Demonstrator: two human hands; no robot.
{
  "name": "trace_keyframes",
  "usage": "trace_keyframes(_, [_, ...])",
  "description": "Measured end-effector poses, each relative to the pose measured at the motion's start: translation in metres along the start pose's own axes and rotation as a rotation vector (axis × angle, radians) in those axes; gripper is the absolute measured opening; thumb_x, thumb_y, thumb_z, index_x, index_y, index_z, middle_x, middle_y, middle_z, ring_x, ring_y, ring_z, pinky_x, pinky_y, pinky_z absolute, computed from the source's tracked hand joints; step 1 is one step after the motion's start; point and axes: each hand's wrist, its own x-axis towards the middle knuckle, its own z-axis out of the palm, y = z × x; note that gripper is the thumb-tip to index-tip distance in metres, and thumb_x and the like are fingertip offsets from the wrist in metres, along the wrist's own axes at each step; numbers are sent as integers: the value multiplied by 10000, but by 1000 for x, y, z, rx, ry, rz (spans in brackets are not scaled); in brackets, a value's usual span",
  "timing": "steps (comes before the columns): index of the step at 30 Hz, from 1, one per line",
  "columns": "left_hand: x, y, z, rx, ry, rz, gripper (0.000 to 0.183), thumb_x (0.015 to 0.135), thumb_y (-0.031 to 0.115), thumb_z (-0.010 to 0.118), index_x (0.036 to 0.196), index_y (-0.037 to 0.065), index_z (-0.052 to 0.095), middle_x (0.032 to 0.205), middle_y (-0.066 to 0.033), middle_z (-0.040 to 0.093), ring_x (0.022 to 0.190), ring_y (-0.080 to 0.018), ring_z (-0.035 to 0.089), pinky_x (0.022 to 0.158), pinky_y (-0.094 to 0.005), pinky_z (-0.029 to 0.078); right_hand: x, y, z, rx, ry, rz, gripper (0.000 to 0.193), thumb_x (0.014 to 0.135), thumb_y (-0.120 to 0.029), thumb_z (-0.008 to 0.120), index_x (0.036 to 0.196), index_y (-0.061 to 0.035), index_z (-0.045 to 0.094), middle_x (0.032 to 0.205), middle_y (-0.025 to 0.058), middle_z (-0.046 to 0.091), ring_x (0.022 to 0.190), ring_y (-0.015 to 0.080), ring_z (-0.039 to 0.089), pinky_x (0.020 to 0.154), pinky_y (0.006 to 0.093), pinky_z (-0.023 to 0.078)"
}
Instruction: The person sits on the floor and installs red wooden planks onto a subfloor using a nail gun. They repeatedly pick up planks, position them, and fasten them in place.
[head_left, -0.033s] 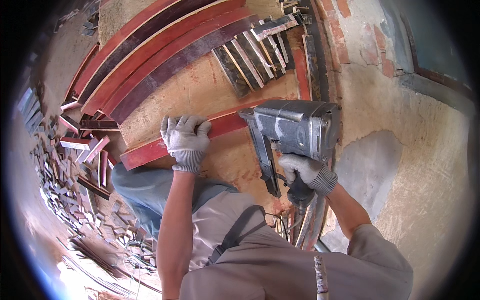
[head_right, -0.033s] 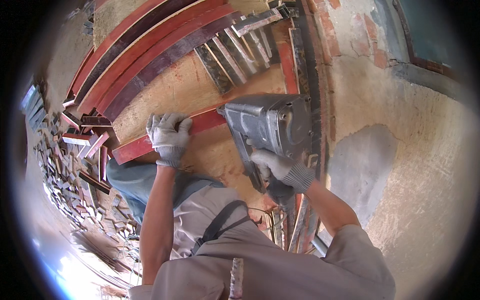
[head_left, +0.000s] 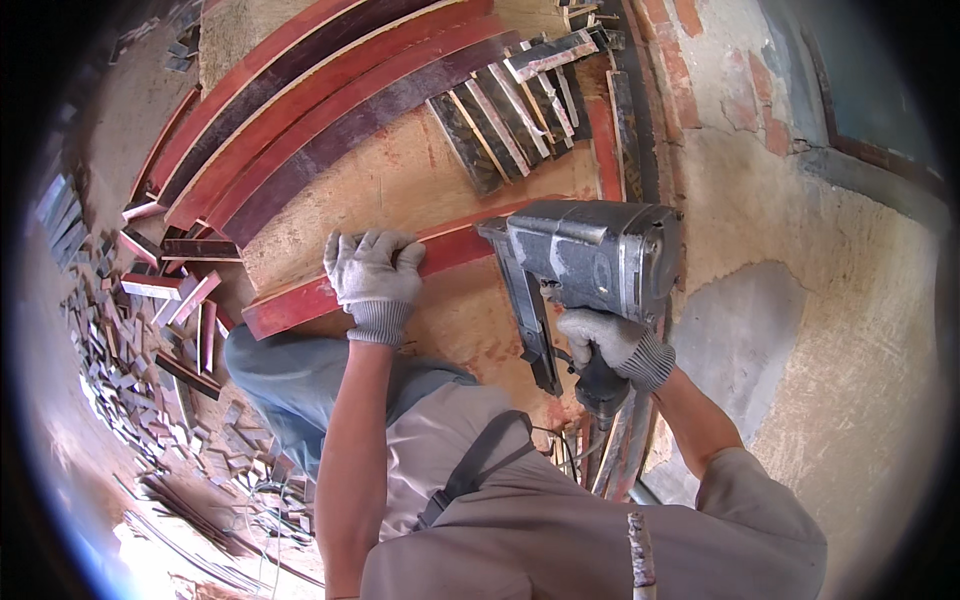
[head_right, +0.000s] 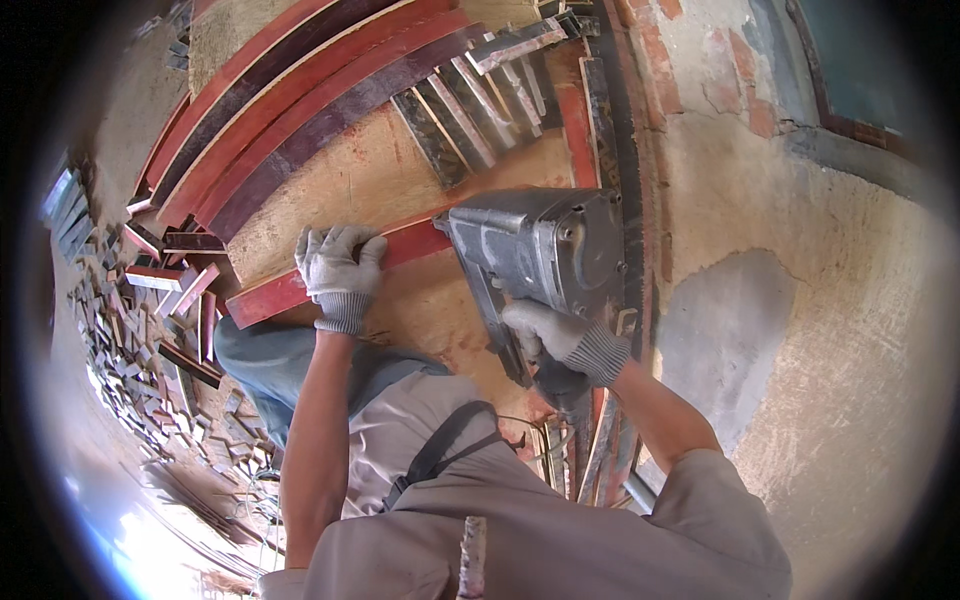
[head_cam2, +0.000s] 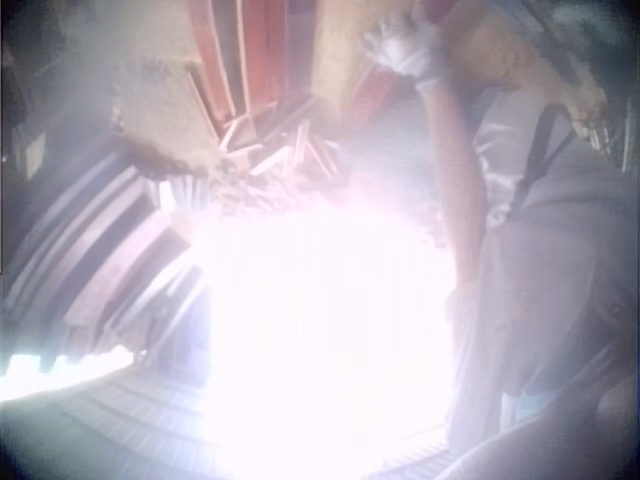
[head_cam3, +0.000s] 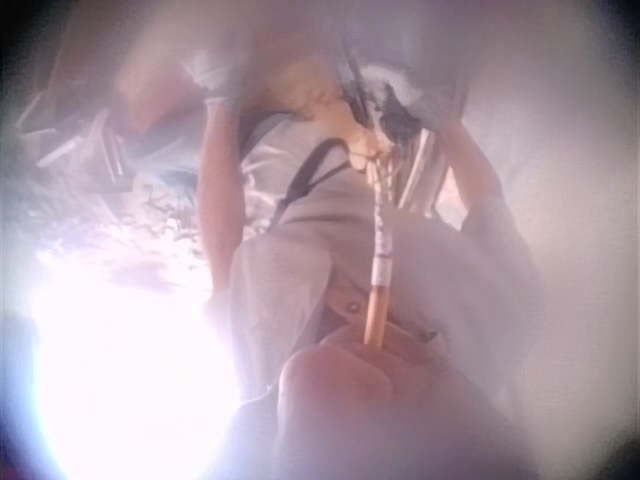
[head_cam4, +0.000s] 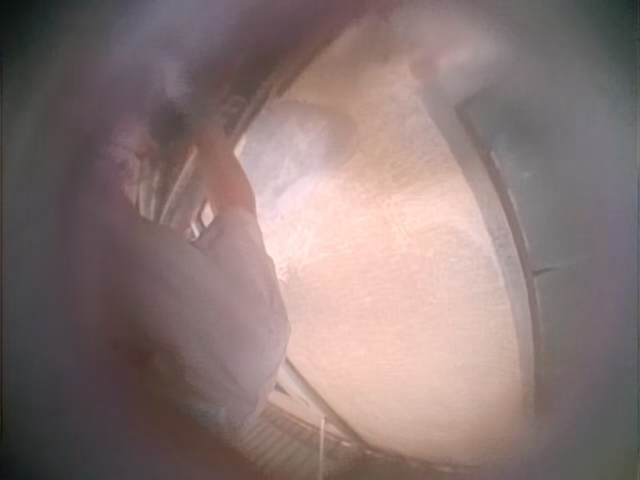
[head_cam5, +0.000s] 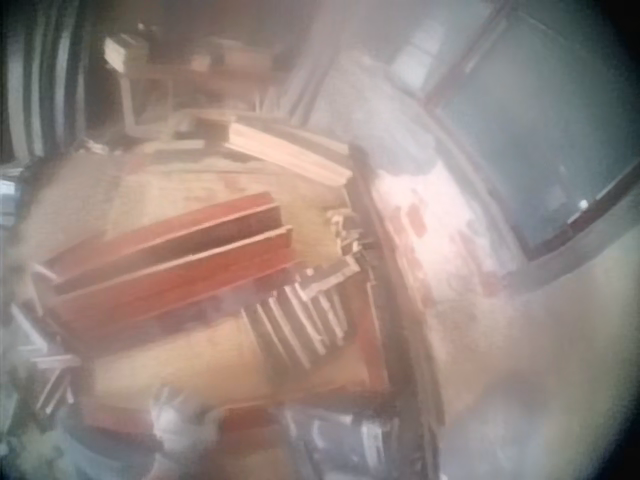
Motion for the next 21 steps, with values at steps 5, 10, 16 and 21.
trace_keyframes(5, [0, 0, -2, -22, -1, 4, 106, 811, 258, 758, 795, 157, 730, 850, -49, 720, 907, -308, 639, 1101, -478, 360, 6, 5, 19, -297, -60, -185, 360, 1022, -330, 541, 812, -54, 636, 589, 52, 595, 517, 133, 572, 553, 326, 471])
trace_keyframes(10, [-2, -5, -3, -32, -17, 24, 100, 847, 250, 736, 843, 150, 731, 888, -53, 723, 916, -306, 632, 1076, -466, 373, 10, -3, 39, -99, -5, -56, 297, 975, -281, 591, 790, -55, 646, 586, 48, 580, 505, 144, 567, 531, 336, 477])
trace_keyframes(16, [-7, -15, -2, -28, 14, 52, 115, 853, 248, 737, 900, 143, 732, 933, -64, 724, 984, -310, 647, 1115, -493, 368, 3, 3, 39, -75, -13, -73, 278, 980, -288, 588, 803, -76, 614, 595, 30, 562, 521, 138, 538, 537, 332, 468])
trace_keyframes(21, [-24, -84, -74, 571, 229, -227, 496, 949, 495, 674, 1242, 96, 703, 1265, -165, 667, 1261, -374, 549, 1103, -555, 386, 12, 35, 38, -73, -21, -110, 346, 1001, -325, 585, 766, -71, 604, 598, 22, 554, 539, 129, 531, 555, 324, 458])
